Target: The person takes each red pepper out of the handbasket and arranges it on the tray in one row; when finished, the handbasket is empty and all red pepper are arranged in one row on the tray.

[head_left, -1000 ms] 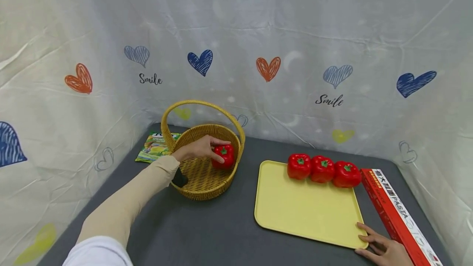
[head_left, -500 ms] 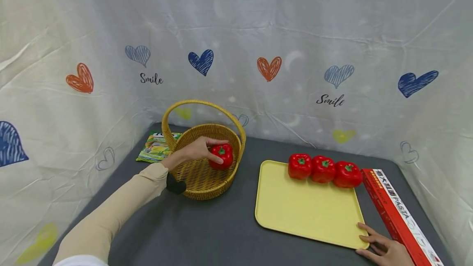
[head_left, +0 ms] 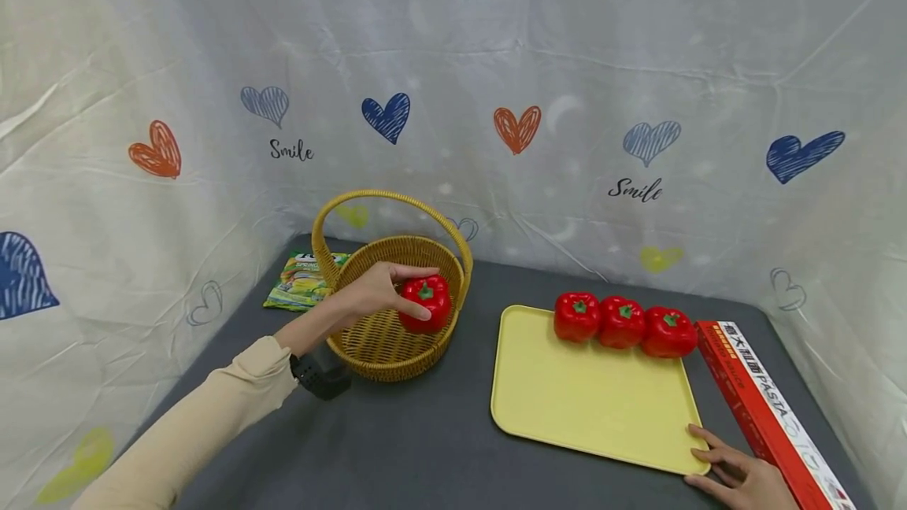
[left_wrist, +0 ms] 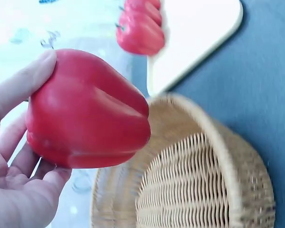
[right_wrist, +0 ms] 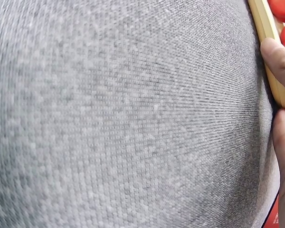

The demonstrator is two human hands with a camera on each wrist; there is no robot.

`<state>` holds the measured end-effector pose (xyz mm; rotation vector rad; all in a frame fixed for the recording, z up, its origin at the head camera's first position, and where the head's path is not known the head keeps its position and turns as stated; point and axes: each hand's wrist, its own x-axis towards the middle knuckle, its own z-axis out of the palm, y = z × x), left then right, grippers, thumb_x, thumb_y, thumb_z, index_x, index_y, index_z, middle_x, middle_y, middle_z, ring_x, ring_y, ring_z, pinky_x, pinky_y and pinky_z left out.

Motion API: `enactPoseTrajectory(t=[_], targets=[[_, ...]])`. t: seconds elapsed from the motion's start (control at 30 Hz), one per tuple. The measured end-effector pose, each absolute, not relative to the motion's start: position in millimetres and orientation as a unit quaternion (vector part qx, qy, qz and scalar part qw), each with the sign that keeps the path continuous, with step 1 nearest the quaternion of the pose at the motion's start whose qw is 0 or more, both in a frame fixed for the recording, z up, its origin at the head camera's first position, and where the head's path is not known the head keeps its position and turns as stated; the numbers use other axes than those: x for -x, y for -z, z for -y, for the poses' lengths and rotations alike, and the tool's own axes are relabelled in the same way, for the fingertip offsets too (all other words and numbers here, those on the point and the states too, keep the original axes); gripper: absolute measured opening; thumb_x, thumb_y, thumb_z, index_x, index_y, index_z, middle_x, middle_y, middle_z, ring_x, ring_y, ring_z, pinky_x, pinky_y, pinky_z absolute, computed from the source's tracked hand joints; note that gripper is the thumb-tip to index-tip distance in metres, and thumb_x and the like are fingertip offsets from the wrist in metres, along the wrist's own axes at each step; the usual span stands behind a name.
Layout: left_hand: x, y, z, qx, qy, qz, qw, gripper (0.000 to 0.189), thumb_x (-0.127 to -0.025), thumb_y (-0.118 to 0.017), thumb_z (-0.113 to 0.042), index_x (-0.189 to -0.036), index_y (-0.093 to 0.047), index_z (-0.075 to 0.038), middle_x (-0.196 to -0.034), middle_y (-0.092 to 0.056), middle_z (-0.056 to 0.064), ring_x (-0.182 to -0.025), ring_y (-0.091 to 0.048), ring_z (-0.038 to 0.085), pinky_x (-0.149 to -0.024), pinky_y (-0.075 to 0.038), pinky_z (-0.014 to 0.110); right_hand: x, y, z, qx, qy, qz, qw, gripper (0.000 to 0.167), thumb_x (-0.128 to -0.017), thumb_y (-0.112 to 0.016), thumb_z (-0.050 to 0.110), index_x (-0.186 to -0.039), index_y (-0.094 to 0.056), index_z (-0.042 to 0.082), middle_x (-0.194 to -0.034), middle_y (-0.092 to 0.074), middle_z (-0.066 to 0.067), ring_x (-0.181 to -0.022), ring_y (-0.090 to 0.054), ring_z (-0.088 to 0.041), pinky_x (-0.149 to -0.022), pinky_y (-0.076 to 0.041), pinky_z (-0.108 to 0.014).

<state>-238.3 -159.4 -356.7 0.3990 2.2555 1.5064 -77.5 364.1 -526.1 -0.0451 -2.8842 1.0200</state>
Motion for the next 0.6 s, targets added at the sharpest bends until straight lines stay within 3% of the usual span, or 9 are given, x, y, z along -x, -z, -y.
enactPoseTrajectory(t=[0.27, 0.6], targets=[[227, 351, 139, -0.194, -0.539, -0.789, 0.223, 0.062, -0.079, -0.080, -0.011, -0.136, -0.056, -0.010, -0.127, -0.059, 0.011, -0.113, -0.052, 0.028, -0.084, -0.054, 0.037, 76, 525, -366, 0.003, -0.331, 0.942, 0.049, 0.041, -0.062, -0.089, 0.030, -0.092, -0.077, 0.005, -0.110, -0.065, 0.014, -0.091, -0.047, 0.023, -0.060, -0.052, -0.013], [238, 359, 93, -0.237, -0.525, -0.775, 0.260, 0.062, -0.079, -0.079, -0.009, -0.136, -0.056, -0.013, -0.127, -0.061, 0.006, -0.112, -0.055, 0.021, -0.086, -0.053, 0.034, 76, 526, -367, -0.010, -0.317, 0.946, 0.062, 0.037, -0.063, -0.089, 0.028, -0.091, -0.077, 0.008, -0.109, -0.060, 0.025, -0.088, -0.052, 0.019, -0.057, -0.050, -0.013]])
